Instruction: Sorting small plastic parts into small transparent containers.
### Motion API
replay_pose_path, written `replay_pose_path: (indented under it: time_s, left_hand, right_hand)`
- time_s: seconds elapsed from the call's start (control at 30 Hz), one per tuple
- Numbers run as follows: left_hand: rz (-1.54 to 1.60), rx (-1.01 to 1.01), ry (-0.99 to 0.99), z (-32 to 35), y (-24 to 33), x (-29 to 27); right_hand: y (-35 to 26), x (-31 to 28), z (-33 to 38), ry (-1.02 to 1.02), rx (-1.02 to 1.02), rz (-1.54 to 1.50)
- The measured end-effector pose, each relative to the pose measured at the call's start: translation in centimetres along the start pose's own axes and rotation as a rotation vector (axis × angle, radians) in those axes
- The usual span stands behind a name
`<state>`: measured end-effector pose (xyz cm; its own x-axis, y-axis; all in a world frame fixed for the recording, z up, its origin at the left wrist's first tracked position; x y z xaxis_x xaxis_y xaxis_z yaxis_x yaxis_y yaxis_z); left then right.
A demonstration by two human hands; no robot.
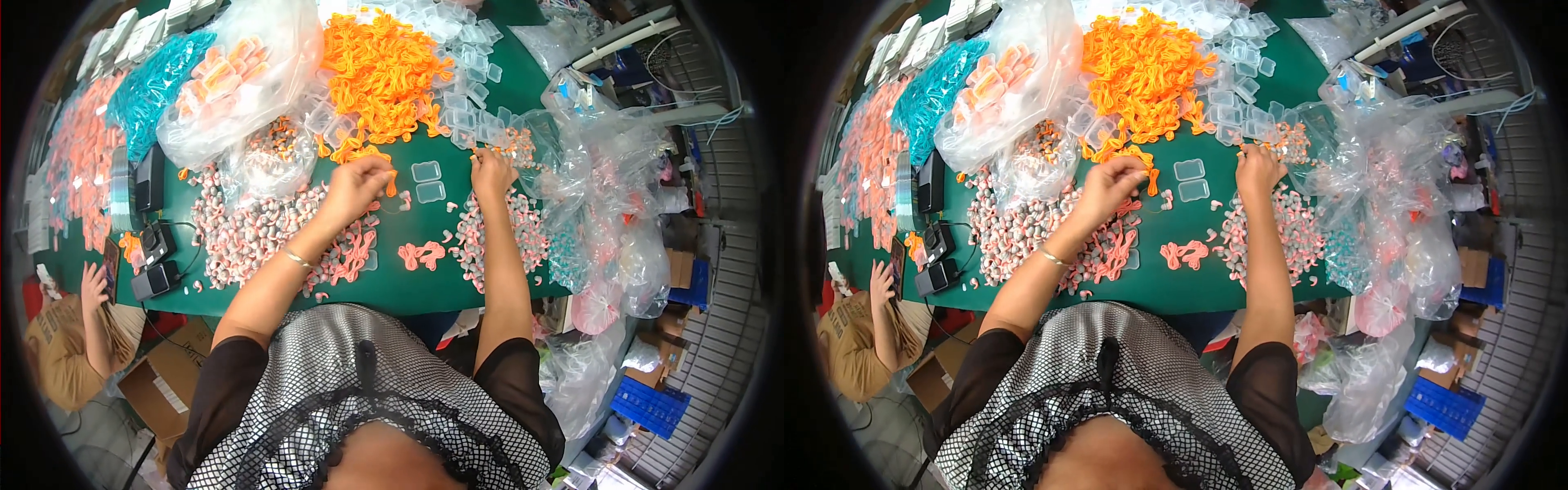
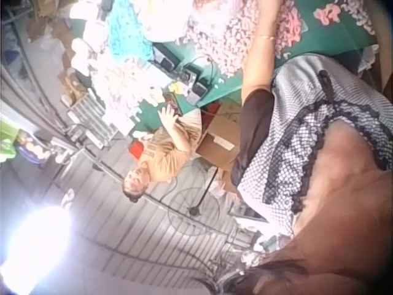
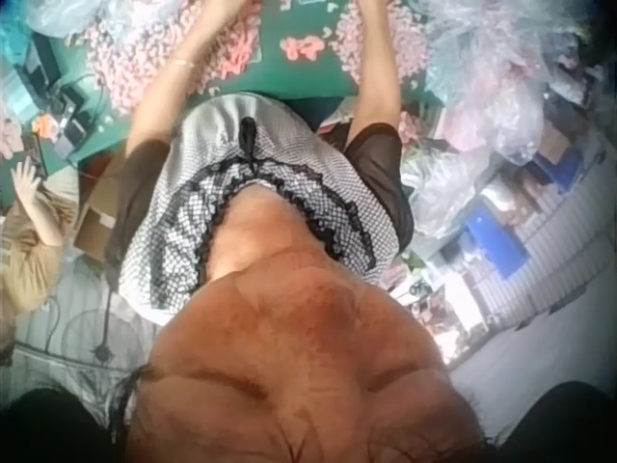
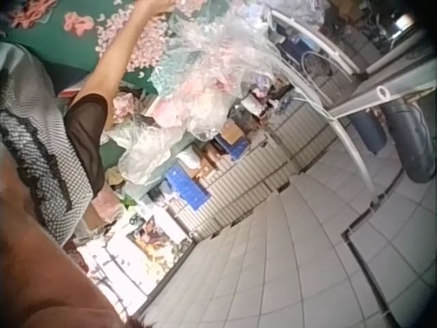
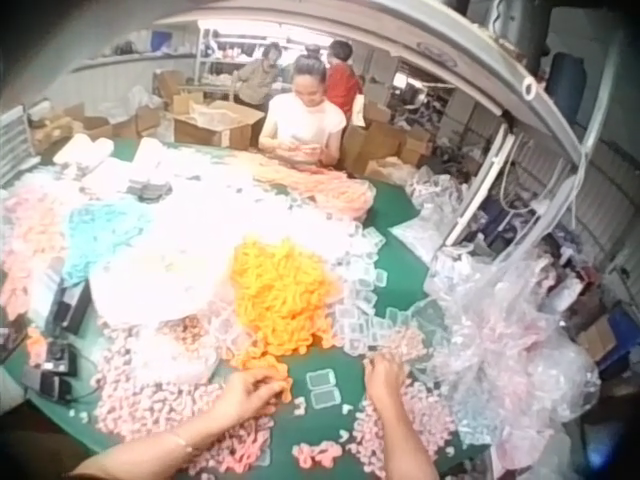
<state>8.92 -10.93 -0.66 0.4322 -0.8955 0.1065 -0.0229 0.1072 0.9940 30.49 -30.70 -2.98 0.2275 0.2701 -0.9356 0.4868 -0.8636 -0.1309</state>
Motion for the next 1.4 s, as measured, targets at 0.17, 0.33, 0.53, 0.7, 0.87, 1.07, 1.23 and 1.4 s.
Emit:
replay_pose_path:
  time_s: [0.17, 0.33, 0.53, 0.7, 0.87, 1.07, 1.23, 1.4]
  left_hand:
    - [-0.47, 0.192, -0.053, -1.2, -1.1, 4.1]
    - [-0.798, 0.324, -0.044, -1.5, -2.3, 6.9]
    - [-1.037, 0.464, -0.058, -1.6, -3.6, 8.5]
    - [-1.06, 0.488, -0.026, -1.5, -4.2, 8.5]
    - [-1.051, 0.464, -0.032, -0.9, -2.8, 8.2]
    - [-1.096, 0.476, -0.078, -0.5, -2.7, 7.6]
    - [-1.098, 0.496, -0.081, -0.5, -3.1, 7.8]
    - [-1.06, 0.475, -0.067, -0.7, -3.4, 7.1]
  right_hand:
    - [-0.6, -0.8, 0.4, 0.042, -0.019, -0.125]
    - [-2.9, -2.3, 4.1, -0.189, -0.097, -0.576]
    - [-5.6, -2.7, 6.6, -0.184, -0.236, -0.388]
    - [-5.9, -3.4, 6.6, -0.113, -0.317, -0.35]
    - [-5.3, -2.2, 4.9, -0.224, -0.295, -0.355]
    - [-9.1, -1.3, 0.1, 0.0, -0.356, -0.336]
    - [-9.9, 0.4, -2.0, 0.122, -0.396, -0.032]
    - [-10.7, -0.1, -2.3, 0.007, -0.487, -0.096]
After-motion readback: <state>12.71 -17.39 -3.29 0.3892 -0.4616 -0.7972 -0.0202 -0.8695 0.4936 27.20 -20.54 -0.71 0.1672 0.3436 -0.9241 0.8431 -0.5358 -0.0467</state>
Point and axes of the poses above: each hand's wrist, its own z-axis away from the middle knuckle, its own x-axis out of the palm, y = z × x, the point moved 5 cm from there along -z, towards the middle knuckle, and after that the axes turned 5 degrees about x, right-handed, at the moved point
